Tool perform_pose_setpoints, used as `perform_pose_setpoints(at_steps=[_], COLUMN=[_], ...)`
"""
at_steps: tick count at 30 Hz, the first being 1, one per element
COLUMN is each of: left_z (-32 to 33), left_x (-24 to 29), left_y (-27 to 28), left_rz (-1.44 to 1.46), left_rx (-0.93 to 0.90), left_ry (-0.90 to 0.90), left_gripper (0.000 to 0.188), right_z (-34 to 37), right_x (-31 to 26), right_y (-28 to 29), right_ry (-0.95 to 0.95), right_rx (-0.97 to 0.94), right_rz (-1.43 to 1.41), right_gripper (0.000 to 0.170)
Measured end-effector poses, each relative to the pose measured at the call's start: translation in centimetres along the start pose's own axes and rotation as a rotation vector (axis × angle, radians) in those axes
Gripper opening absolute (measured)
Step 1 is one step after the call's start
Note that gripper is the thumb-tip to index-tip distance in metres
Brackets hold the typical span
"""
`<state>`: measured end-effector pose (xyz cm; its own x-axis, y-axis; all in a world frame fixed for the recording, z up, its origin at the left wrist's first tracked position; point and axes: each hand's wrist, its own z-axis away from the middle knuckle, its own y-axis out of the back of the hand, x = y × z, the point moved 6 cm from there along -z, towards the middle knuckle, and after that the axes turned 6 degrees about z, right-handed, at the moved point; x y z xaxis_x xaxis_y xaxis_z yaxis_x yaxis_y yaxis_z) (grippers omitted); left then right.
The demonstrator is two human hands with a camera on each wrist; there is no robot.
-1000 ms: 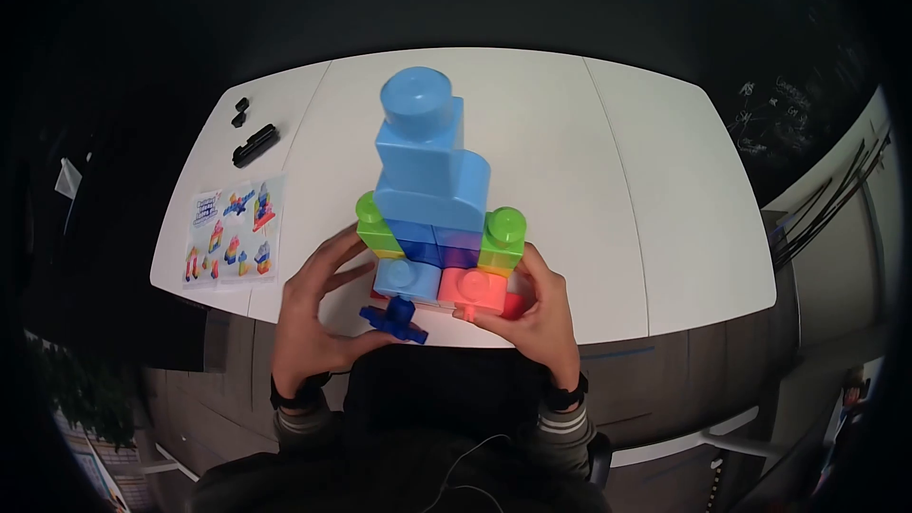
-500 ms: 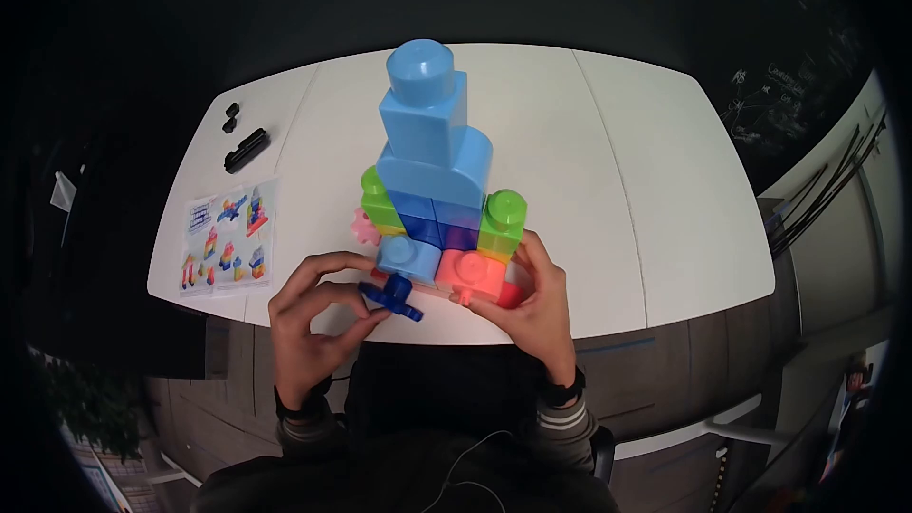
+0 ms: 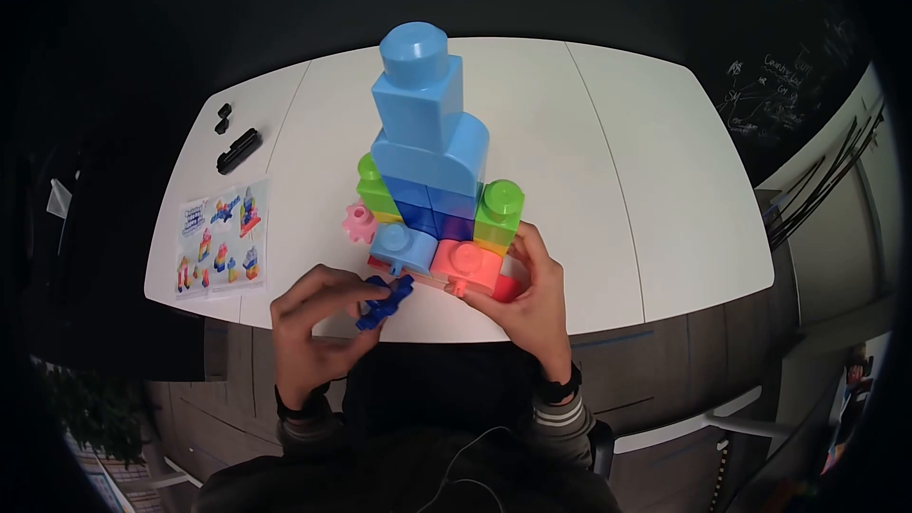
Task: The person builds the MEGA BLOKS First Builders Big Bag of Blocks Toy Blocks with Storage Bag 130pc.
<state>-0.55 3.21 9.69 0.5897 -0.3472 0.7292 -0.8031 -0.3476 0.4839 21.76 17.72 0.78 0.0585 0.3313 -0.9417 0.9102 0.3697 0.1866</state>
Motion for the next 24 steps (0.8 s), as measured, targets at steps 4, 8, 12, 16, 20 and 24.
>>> perform_pose_setpoints(at_steps=[4, 8, 12, 16, 20, 24], left_z=[0.1, -0.2, -0.6, -0.5, -0.6, -0.8], left_x=[-1.1, -1.5, -1.6, -1.5, -1.9, -2.6], left_y=[0.7, -0.5, -1.7, -2.1, -1.8, -1.9], left_rz=[-0.116, -0.015, -0.047, -0.129, -0.154, -0.112], left_rx=[0.231, 0.402, 0.509, 0.566, 0.592, 0.557], left_ry=[-0.014, 0.123, 0.170, 0.147, 0.167, 0.177], left_gripper=[0.040, 0.032, 0.032, 0.030, 0.032, 0.042], right_z=[-0.1, 0.2, 0.3, 0.4, 0.1, 0.1], right_x=[-0.4, -1.7, -1.3, -2.8, -3.5, -3.3], right_y=[-0.1, -0.1, -0.6, -0.5, -1.4, -1.5], right_ry=[0.042, 0.053, 0.154, 0.250, 0.211, 0.132], right_rx=[0.041, 0.024, -0.135, -0.202, -0.189, -0.196], right_rz=[0.058, 0.154, 0.204, 0.295, 0.163, 0.179], right_gripper=[0.085, 0.093, 0.094, 0.095, 0.088, 0.077])
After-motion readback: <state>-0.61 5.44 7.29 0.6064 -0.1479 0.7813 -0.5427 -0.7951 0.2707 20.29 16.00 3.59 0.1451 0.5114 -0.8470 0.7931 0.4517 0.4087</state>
